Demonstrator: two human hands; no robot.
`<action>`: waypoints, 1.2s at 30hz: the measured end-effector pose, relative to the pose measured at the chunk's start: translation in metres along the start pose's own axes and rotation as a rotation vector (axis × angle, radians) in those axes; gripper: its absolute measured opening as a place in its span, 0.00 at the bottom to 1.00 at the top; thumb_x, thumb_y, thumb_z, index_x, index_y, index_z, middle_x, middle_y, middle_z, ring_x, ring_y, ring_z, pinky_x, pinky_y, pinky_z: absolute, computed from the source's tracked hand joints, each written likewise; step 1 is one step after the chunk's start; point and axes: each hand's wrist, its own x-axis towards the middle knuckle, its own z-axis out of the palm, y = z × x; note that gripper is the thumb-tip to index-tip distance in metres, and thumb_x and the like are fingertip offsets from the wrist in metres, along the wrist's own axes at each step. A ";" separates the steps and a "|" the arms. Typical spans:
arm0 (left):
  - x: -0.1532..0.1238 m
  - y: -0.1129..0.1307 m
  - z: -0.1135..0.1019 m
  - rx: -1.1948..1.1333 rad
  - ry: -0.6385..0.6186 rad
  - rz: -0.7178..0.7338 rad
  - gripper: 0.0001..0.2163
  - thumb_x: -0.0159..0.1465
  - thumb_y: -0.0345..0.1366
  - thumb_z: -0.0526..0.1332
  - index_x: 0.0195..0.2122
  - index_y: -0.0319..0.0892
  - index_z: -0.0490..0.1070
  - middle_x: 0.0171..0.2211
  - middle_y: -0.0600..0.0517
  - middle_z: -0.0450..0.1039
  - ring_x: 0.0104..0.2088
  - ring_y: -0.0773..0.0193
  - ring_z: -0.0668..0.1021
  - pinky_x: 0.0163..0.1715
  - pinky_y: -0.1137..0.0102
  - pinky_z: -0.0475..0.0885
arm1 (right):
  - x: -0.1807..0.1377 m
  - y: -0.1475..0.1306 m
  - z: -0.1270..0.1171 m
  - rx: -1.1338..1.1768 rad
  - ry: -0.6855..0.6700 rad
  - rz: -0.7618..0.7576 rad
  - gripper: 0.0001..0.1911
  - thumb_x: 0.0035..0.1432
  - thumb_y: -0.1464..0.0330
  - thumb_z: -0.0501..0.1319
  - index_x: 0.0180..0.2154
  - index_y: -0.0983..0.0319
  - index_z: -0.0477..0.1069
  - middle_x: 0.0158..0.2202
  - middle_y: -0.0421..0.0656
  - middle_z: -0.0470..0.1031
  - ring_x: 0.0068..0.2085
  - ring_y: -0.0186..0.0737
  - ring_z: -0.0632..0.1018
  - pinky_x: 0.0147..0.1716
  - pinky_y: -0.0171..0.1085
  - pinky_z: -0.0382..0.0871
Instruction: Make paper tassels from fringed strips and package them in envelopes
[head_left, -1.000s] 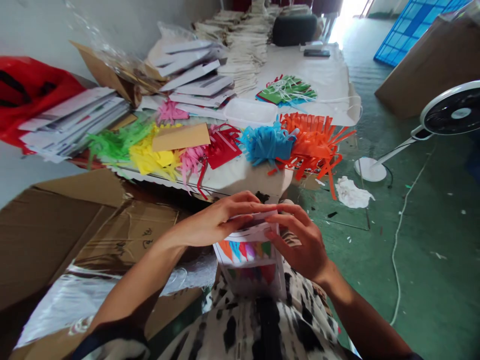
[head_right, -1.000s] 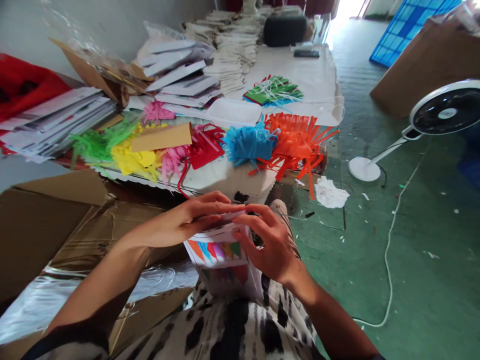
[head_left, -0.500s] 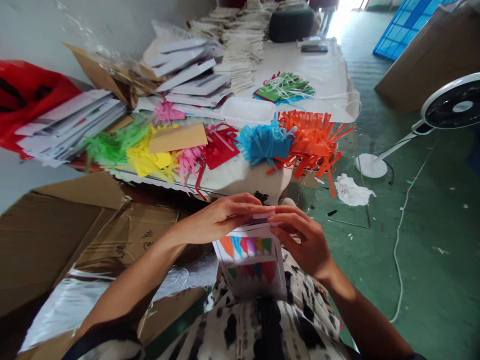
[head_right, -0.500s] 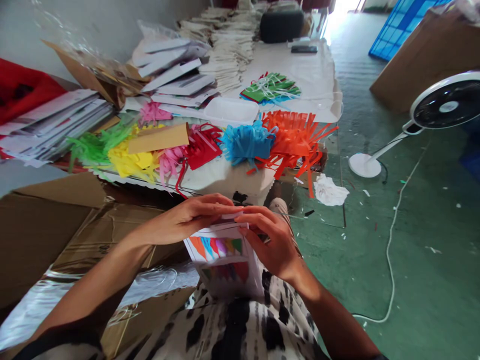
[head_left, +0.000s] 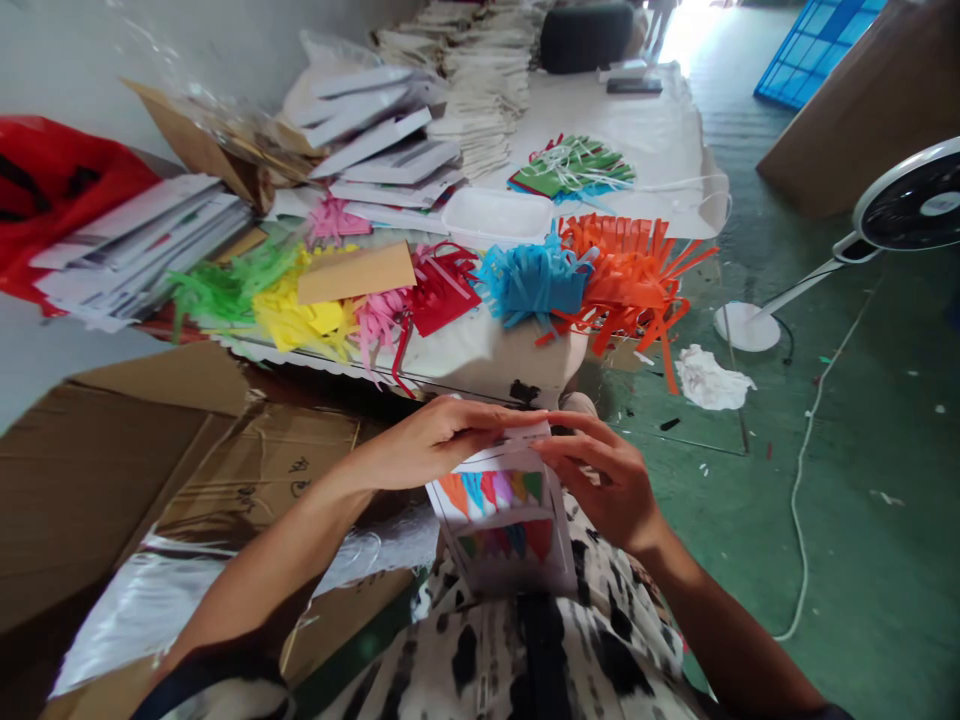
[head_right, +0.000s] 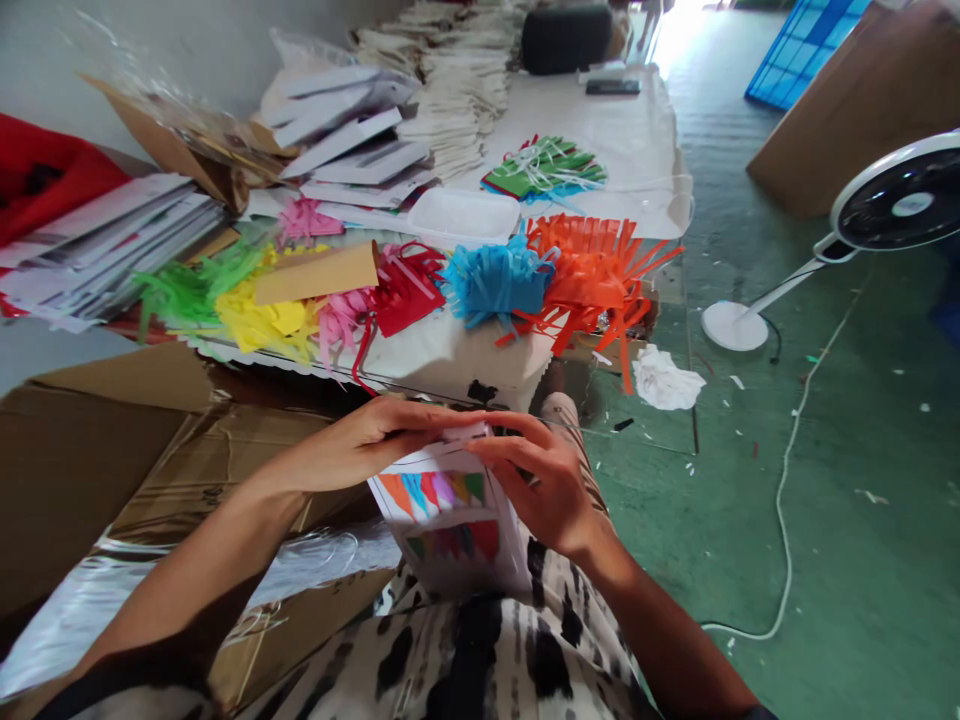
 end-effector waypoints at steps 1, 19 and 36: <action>0.000 0.001 0.000 -0.010 0.015 -0.018 0.21 0.73 0.31 0.56 0.64 0.57 0.73 0.62 0.50 0.76 0.59 0.53 0.82 0.56 0.62 0.78 | 0.000 0.001 0.000 -0.004 0.001 0.001 0.13 0.68 0.73 0.64 0.49 0.52 0.82 0.55 0.46 0.80 0.51 0.43 0.84 0.48 0.44 0.82; -0.002 -0.003 -0.002 -0.078 -0.001 0.119 0.18 0.74 0.30 0.57 0.61 0.50 0.77 0.60 0.47 0.78 0.62 0.56 0.79 0.60 0.66 0.75 | -0.006 0.002 0.004 0.229 0.015 0.237 0.25 0.66 0.69 0.69 0.62 0.49 0.70 0.59 0.44 0.78 0.42 0.35 0.86 0.44 0.37 0.86; 0.002 -0.005 -0.006 -0.154 -0.067 0.000 0.17 0.75 0.30 0.57 0.62 0.43 0.76 0.63 0.46 0.75 0.64 0.58 0.77 0.65 0.62 0.72 | -0.004 0.007 0.005 0.179 0.025 0.219 0.20 0.68 0.69 0.66 0.58 0.47 0.77 0.58 0.44 0.78 0.42 0.36 0.86 0.42 0.36 0.86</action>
